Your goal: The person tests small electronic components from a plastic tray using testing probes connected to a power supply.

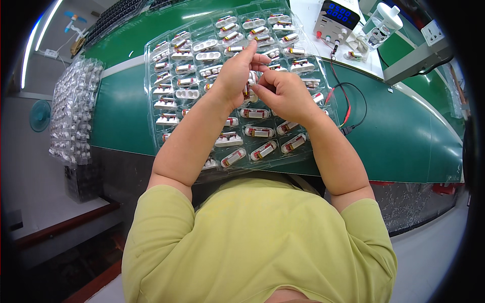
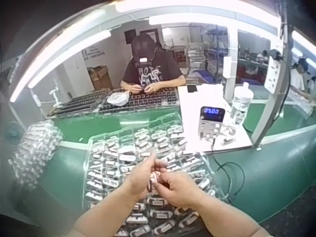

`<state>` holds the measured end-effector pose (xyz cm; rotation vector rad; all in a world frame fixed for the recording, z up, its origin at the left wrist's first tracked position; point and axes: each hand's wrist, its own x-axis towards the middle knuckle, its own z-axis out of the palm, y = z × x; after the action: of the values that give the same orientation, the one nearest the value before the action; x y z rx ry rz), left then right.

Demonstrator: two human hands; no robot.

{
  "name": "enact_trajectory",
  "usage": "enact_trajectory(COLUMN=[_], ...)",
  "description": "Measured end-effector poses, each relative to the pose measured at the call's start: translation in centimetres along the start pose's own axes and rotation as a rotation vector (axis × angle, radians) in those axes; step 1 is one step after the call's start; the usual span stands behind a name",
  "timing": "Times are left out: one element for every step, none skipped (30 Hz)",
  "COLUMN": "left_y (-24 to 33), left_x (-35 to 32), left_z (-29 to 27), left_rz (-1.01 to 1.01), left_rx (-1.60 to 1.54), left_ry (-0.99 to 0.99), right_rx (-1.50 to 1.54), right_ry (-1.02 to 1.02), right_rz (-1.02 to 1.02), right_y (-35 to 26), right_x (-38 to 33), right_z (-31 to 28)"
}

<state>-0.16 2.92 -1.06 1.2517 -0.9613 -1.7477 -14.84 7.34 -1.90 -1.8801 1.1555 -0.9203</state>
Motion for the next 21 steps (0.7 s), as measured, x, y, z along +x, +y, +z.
enact_trajectory(left_y=[-0.1,-0.1,-0.2,-0.4,-0.6,-0.8,-1.0,-1.2,-1.5,-1.9,-2.2,-2.4,-2.4,-2.3,-2.4,-2.1,-1.8,-1.2,-0.5,0.4,1.4], left_x=[0.0,0.0,0.0,0.1,0.1,0.2,0.1,-0.1,-0.3,-0.4,-0.4,-0.4,-0.4,-0.4,-0.5,-1.1,-1.4,-0.8,-0.3,0.6,1.8], left_z=[0.1,0.2,0.2,0.3,0.4,0.5,0.6,1.0,1.3,1.8,1.9,1.9,1.9,1.8,1.7,1.9,2.0,1.7,0.9,-0.4,-2.0], left_rz=[0.0,0.021,0.043,0.042,0.065,0.089,0.091,0.137,0.184,0.224,0.229,0.244,0.256,0.274,0.277,0.29,0.302,0.28,0.285,0.326,0.367], left_rx=[-0.001,0.039,0.078,0.078,0.114,0.149,0.15,0.205,0.26,0.286,0.286,0.304,0.322,0.325,0.325,0.27,0.216,0.194,0.193,0.331,0.468], left_ry=[0.001,0.004,0.008,0.007,0.013,0.019,0.022,0.031,0.041,0.065,0.071,0.095,0.116,0.113,0.116,0.086,0.054,0.029,0.03,0.09,0.147], right_rx=[-0.019,-0.038,-0.037,-0.052,-0.066,-0.066,-0.099,-0.132,-0.132,-0.1,-0.069,-0.034,-0.035,-0.044,-0.054,-0.055,-0.03,-0.004,-0.007,-0.014,-0.022], right_ry=[-0.01,-0.019,-0.02,-0.034,-0.048,-0.048,-0.074,-0.1,-0.102,-0.069,-0.037,-0.068,-0.071,-0.068,-0.064,-0.064,-0.06,-0.055,-0.055,0.069,0.196], right_rz=[0.009,0.019,0.018,0.026,0.034,0.033,0.037,0.039,0.034,-0.019,-0.072,-0.026,-0.031,-0.008,0.016,0.012,0.07,0.129,0.124,0.104,0.085], right_y=[0.0,-0.1,-0.1,-0.1,-0.1,-0.1,-0.1,-0.1,0.1,0.2,0.2,0.0,-0.1,-0.2,-0.2,-0.3,-0.3,-0.3,-0.4,-0.2,0.1], right_x=[0.0,0.0,0.1,0.1,0.1,0.1,0.2,0.3,0.2,0.0,-0.2,-0.3,-0.3,-0.3,-0.3,-0.2,-0.1,0.0,0.0,-0.1,-0.1], right_z=[0.0,-0.1,-0.2,-0.2,-0.3,-0.3,-0.3,-0.2,0.0,0.3,0.5,0.4,0.4,0.5,0.4,0.3,0.2,0.0,0.0,0.2,0.2])
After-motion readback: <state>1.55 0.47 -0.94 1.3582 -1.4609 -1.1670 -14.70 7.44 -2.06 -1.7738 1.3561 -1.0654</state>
